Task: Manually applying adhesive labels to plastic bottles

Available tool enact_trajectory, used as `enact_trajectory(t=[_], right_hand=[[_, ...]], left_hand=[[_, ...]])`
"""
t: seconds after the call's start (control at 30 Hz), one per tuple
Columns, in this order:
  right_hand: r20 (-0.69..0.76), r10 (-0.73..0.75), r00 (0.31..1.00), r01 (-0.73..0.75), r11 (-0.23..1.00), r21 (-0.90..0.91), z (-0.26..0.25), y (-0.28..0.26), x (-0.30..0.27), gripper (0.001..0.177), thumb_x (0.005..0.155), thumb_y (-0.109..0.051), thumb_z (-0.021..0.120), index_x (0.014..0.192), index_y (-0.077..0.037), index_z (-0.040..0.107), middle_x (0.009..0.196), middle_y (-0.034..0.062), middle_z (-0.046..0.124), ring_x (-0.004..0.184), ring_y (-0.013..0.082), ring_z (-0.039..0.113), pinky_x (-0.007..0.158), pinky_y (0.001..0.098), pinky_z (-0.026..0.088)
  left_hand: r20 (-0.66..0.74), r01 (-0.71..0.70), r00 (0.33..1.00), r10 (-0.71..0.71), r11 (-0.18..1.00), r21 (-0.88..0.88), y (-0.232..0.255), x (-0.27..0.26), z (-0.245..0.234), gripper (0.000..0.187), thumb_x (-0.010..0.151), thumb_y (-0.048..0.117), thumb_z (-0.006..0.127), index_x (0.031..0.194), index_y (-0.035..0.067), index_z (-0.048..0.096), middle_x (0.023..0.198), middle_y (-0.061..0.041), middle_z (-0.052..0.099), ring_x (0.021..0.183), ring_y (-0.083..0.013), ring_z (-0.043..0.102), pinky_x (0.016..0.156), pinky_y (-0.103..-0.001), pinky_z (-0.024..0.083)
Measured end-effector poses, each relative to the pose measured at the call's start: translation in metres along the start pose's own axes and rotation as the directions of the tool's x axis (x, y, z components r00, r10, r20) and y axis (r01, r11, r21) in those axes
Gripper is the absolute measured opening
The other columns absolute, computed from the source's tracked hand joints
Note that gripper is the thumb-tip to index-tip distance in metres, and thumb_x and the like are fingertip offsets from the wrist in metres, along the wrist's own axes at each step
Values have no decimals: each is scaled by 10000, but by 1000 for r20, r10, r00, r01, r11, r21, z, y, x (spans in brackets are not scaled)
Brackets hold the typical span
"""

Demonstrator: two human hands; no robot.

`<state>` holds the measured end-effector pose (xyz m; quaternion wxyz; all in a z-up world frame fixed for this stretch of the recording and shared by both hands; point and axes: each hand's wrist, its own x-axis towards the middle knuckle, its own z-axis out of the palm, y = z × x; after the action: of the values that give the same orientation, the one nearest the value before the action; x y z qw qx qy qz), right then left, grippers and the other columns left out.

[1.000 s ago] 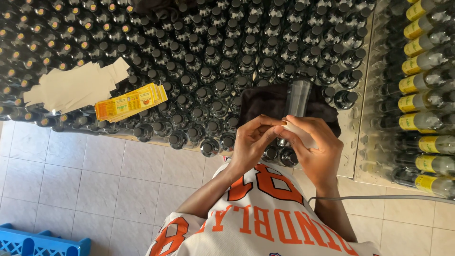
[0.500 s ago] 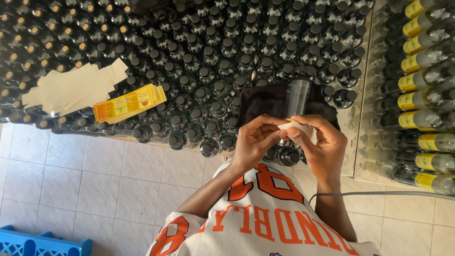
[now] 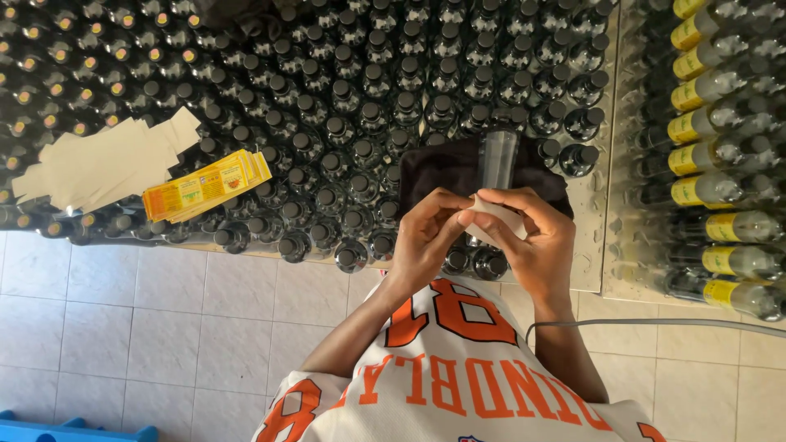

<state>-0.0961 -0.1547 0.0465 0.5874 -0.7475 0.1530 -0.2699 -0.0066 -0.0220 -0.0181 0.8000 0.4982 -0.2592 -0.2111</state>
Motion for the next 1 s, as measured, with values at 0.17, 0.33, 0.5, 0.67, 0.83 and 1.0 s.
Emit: enact_trajectory(t=[0.17, 0.33, 0.5, 0.67, 0.83, 1.0], right_hand=[[21, 1, 1000, -2, 999, 47, -7, 16, -3, 254, 933, -65, 892, 1148, 39, 806, 1003, 138, 773, 983, 159, 734, 988, 372, 622], [-3, 8, 1000, -8, 996, 89, -8, 20, -7, 246, 987, -69, 828, 1179, 76, 777, 1037, 192, 783, 1022, 213, 768, 980, 389, 620], [-82, 3, 997, 1, 999, 47, -3, 7, -5, 192, 1079, -84, 759, 1199, 65, 775, 1054, 178, 790, 1000, 155, 724, 968, 376, 608], [-155, -93, 983, 89, 995, -34, -2, 9, 0, 78, 1095, -22, 744, 1127, 49, 740, 1180, 211, 774, 1129, 257, 744, 1070, 394, 573], [-80, 1, 997, 6, 995, 97, -11, 28, -18, 71, 1064, -5, 716, 1122, 34, 706, 1152, 186, 738, 1129, 239, 706, 1116, 424, 544], [16, -80, 997, 80, 997, -14, -18, 24, -16, 113, 1047, 28, 698, 1159, 33, 712, 1171, 216, 713, 1139, 318, 696, 1144, 499, 516]], left_hand=[[9, -3, 1000, 3, 1000, -2, 8, 3, 1, 212, 1105, 119, 706, 1185, -62, 783, 982, -127, 687, 954, -129, 682, 817, -304, 611], [-20, 44, 999, -46, 997, -67, 12, 0, 15, 208, 1076, 110, 749, 1185, -57, 804, 975, -111, 670, 965, -121, 669, 859, -315, 629], [-59, 18, 998, -20, 999, -28, 4, -3, 16, 197, 1079, 95, 746, 1197, -50, 806, 1002, -116, 685, 972, -139, 705, 868, -310, 623], [-176, -24, 984, 29, 999, 33, 2, -2, 13, 199, 1121, 89, 656, 1215, -64, 741, 1200, -189, 691, 1078, -251, 728, 932, -388, 620], [-362, -15, 931, -42, 988, -155, 24, 13, 11, 203, 1103, 136, 693, 1225, -17, 637, 1175, -149, 739, 1095, -226, 762, 953, -366, 628], [-407, -25, 914, -11, 996, -83, -10, 8, -14, 234, 1067, 99, 739, 1247, -19, 649, 1112, -124, 729, 1042, -168, 734, 891, -335, 634]])
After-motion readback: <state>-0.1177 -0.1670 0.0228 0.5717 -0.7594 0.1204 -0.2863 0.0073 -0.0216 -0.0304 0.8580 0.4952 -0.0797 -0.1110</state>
